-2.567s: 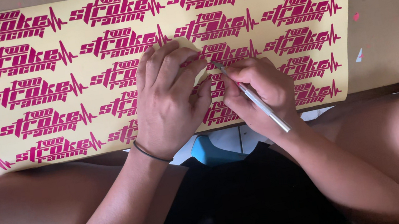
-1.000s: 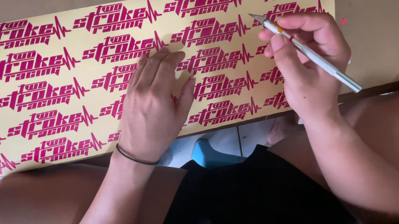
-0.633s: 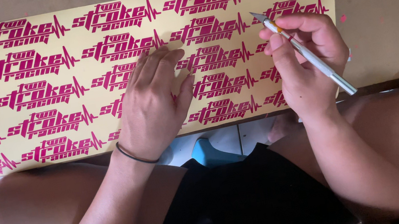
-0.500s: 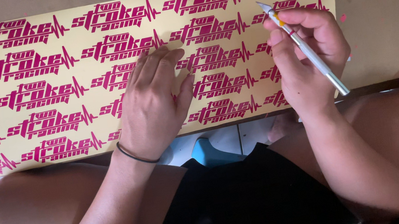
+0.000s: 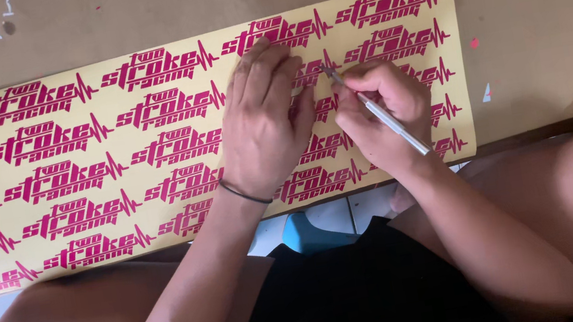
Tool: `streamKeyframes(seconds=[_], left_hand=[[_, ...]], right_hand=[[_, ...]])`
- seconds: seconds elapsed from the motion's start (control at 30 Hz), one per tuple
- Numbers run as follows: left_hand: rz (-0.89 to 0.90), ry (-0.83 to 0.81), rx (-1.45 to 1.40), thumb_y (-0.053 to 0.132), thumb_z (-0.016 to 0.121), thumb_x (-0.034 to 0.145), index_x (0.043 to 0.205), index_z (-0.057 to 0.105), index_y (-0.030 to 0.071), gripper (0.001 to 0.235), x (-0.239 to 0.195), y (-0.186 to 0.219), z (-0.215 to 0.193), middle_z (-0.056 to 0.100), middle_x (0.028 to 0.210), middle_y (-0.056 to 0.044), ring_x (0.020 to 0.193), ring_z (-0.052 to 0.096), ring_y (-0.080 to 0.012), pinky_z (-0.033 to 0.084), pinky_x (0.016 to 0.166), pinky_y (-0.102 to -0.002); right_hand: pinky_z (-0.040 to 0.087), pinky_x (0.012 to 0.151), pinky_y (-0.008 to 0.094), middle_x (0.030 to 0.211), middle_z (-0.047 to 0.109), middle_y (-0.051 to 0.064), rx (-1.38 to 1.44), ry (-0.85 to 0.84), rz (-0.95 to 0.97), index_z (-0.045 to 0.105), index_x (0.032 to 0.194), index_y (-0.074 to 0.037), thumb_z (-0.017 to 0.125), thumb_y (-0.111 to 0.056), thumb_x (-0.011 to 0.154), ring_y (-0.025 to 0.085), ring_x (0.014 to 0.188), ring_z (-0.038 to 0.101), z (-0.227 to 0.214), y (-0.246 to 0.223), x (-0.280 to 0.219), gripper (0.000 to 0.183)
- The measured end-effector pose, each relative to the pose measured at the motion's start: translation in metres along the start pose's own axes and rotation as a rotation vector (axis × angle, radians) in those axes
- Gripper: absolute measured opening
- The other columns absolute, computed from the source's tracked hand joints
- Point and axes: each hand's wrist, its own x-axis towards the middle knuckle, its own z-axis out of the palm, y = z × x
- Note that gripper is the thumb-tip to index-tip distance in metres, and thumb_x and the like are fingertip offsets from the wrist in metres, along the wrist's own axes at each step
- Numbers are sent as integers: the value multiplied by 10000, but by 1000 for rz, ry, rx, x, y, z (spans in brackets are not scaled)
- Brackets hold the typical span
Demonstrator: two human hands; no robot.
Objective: The person uses a silver craft knife to cut out individual logos from a large sheet of yellow vinyl stickers. The logos feature the text 'two stroke racing' in pink. The person carefully traces the outlines of the designs and removes the excess material.
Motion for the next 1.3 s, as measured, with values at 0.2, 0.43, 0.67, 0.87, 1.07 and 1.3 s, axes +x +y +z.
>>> streamKeyframes(seconds=[0.2, 0.43, 0.67, 0.87, 1.07, 1.3], left_hand=[[-19, -56, 79, 76, 674, 985, 1150, 665, -69, 220, 1, 1, 1, 569, 1247, -184, 1261, 543, -392, 487, 1105, -528], [-23, -68, 95, 89, 672, 1002, 1157, 669, -78, 228, 2, 3, 0, 566, 1260, -198, 1263, 545, -393, 494, 1101, -530], [6, -80, 194, 149, 628, 1054, 1154, 708, 33, 173, 3, 4, -2, 527, 1280, -159, 1253, 544, -379, 526, 1021, -527], [2, 4, -68, 15, 731, 972, 1020, 670, -35, 92, 2, -3, -1, 604, 1129, -169, 1169, 568, -378, 525, 1012, -501], [-152, 125, -267, -52, 680, 973, 989, 669, -50, 19, -2, -6, -5, 645, 1090, -179, 1133, 648, -348, 595, 980, -412], [-435, 201, -401, 70, 678, 1024, 1069, 653, 59, 53, -4, -12, -23, 672, 1021, -67, 870, 639, -156, 556, 744, -264]], right_hand=[[588, 631, 320, 1025, 727, 248, -21, -38, 2, 619, 992, 80, 731, 162, 887, 267, 776, 735, 0, -5, 4, 174], [596, 631, 327, 1024, 727, 266, -41, -49, -30, 620, 992, 95, 747, 157, 904, 273, 757, 732, 0, -1, 3, 167], [623, 686, 349, 1011, 733, 263, -32, -48, -11, 634, 1022, 107, 737, 150, 911, 303, 810, 753, -1, 1, 0, 157], [504, 563, 291, 869, 703, 190, 216, -84, 81, 588, 990, 58, 650, 66, 982, 206, 659, 655, -6, 6, -2, 63], [672, 729, 327, 945, 675, 210, 450, 36, 189, 534, 1061, 16, 610, 62, 1059, 311, 895, 777, -7, 1, 8, 89], [560, 523, 282, 962, 754, 204, 73, -69, 4, 609, 998, 52, 772, 122, 939, 209, 680, 730, 25, -9, 9, 187]])
